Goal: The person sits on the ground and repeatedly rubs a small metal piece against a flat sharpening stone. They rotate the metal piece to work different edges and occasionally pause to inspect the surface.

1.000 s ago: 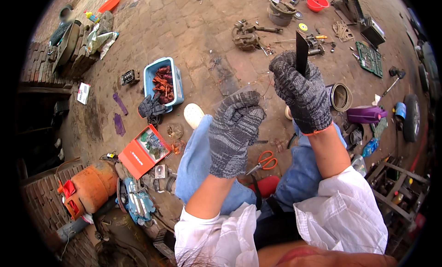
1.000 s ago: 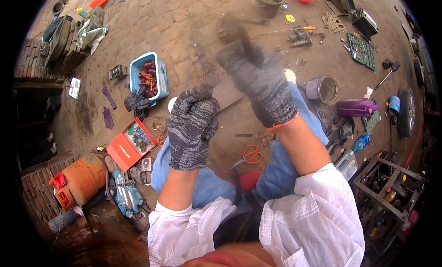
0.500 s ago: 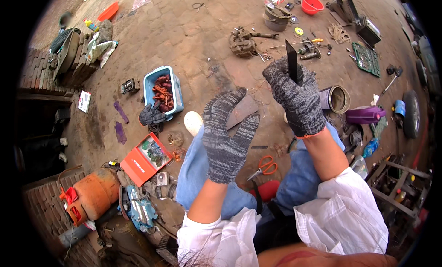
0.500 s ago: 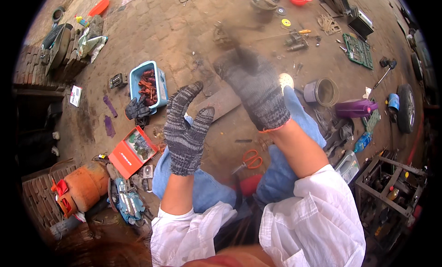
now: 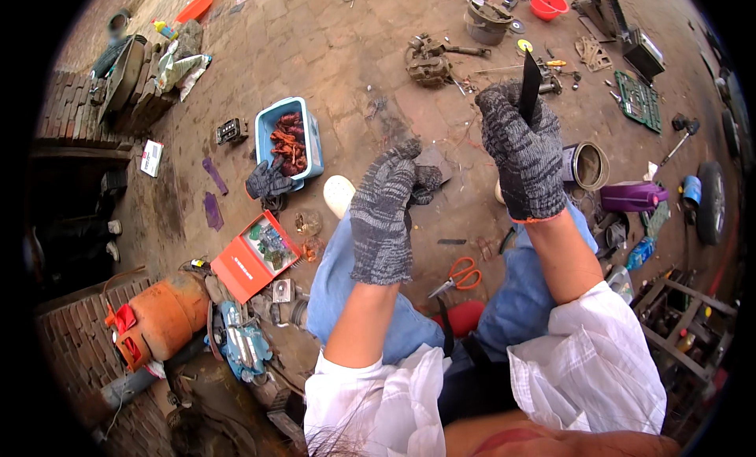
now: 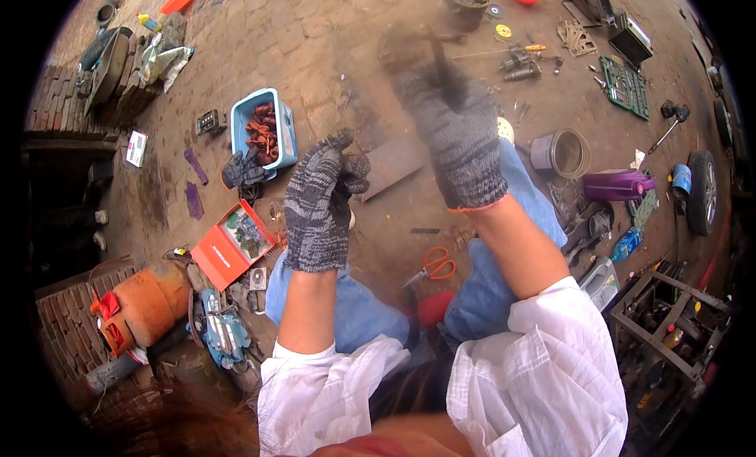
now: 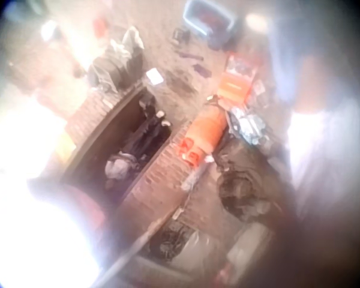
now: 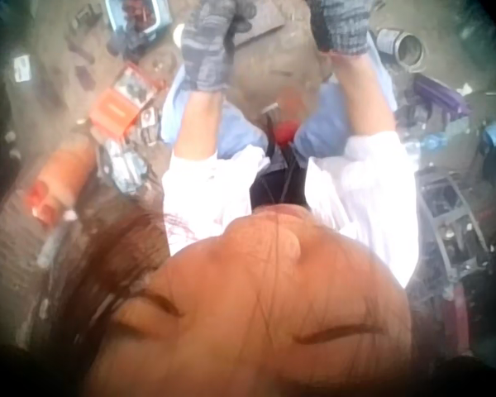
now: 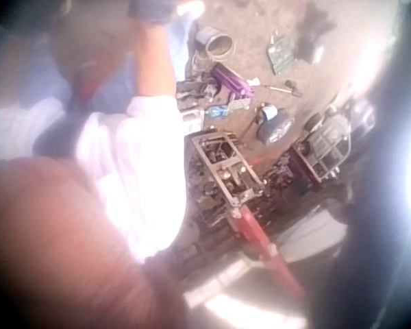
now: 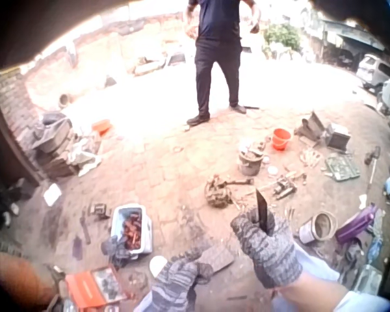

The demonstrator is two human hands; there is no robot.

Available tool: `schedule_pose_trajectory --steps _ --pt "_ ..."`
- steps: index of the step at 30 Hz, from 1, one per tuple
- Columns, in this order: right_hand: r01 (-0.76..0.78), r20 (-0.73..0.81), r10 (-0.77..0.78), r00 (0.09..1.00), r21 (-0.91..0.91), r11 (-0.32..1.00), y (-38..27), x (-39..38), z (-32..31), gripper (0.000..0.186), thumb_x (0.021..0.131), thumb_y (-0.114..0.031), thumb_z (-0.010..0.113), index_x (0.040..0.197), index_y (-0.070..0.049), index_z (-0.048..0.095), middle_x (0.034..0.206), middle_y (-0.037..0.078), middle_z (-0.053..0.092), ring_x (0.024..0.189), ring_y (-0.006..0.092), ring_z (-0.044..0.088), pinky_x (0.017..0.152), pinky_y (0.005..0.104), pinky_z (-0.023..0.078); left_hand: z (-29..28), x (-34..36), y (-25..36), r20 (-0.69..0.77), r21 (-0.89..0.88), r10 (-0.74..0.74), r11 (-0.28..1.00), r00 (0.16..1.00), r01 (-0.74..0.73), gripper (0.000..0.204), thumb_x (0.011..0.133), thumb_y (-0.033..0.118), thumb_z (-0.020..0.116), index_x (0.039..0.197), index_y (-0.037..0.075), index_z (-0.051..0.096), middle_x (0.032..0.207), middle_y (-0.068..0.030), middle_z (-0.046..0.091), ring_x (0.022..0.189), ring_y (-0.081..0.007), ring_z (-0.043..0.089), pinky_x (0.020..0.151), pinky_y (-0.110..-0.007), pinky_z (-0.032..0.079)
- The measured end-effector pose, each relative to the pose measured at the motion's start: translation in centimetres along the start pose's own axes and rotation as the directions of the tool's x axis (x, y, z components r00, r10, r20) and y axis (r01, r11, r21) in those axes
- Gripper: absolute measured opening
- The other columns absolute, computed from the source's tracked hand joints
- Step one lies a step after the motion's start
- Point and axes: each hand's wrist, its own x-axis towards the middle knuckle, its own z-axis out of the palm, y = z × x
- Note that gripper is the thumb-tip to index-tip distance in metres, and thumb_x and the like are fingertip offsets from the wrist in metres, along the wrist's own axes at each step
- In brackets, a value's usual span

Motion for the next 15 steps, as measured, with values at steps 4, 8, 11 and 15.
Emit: schedule_pose_trajectory --steps 4,8,11,15 --pt "-0.087 -0.013 0.087 0.996 0.006 0.996 -0.5 -0.1 0.4 0.013 0.077 -0.014 0.058 0.084 -0.004 0.057 0.061 -0.002 0.05 0.05 0.0062 0.044 0.044 0.0188 0.033 0.4 -0.1 0.1 -0.02 0.032 0.044 0.999 0.999 -0.043 0.031 0.078 0.007 0.052 0.106 -0.003 0.048 0.087 -0.01 0.057 0.074 -0.0161 0.055 0.065 -0.027 0.046" --pt "-0.105 -0.022 0.107 0.994 0.05 0.993 1.0 -0.3 0.5 0.012 0.077 -0.015 0.058 0.083 -0.004 0.057 0.06 -0.002 0.049 0.049 0.0058 0.044 0.044 0.0188 0.033 -0.1 0.2 -0.4 0.005 0.11 0.143 0.984 0.99 -0.143 0.033 0.076 0.003 0.053 0.107 -0.004 0.047 0.088 -0.0108 0.056 0.076 -0.0165 0.055 0.069 -0.026 0.045" --pt "-0.238 -0.02 0.238 0.971 0.018 0.971 0.3 -0.6 1.0 0.013 0.077 -0.016 0.059 0.083 -0.004 0.058 0.06 -0.002 0.05 0.05 0.0058 0.044 0.044 0.0189 0.033 0.5 -0.1 0.3 0.033 -0.031 0.095 0.995 0.995 -0.094 0.035 0.077 0.006 0.053 0.109 -0.005 0.045 0.091 -0.0123 0.056 0.079 -0.0192 0.055 0.073 -0.029 0.045" --pt "-0.164 0.065 0.162 0.985 0.031 0.986 1.2 -0.8 0.9 0.015 0.077 -0.018 0.059 0.083 -0.004 0.058 0.061 -0.002 0.051 0.052 0.0055 0.045 0.046 0.0185 0.033 0.7 -0.5 0.3 0.119 -0.117 0.097 0.99 0.988 -0.083 0.037 0.078 0.011 0.052 0.11 -0.005 0.044 0.095 -0.0141 0.056 0.083 -0.0231 0.056 0.079 -0.033 0.044"
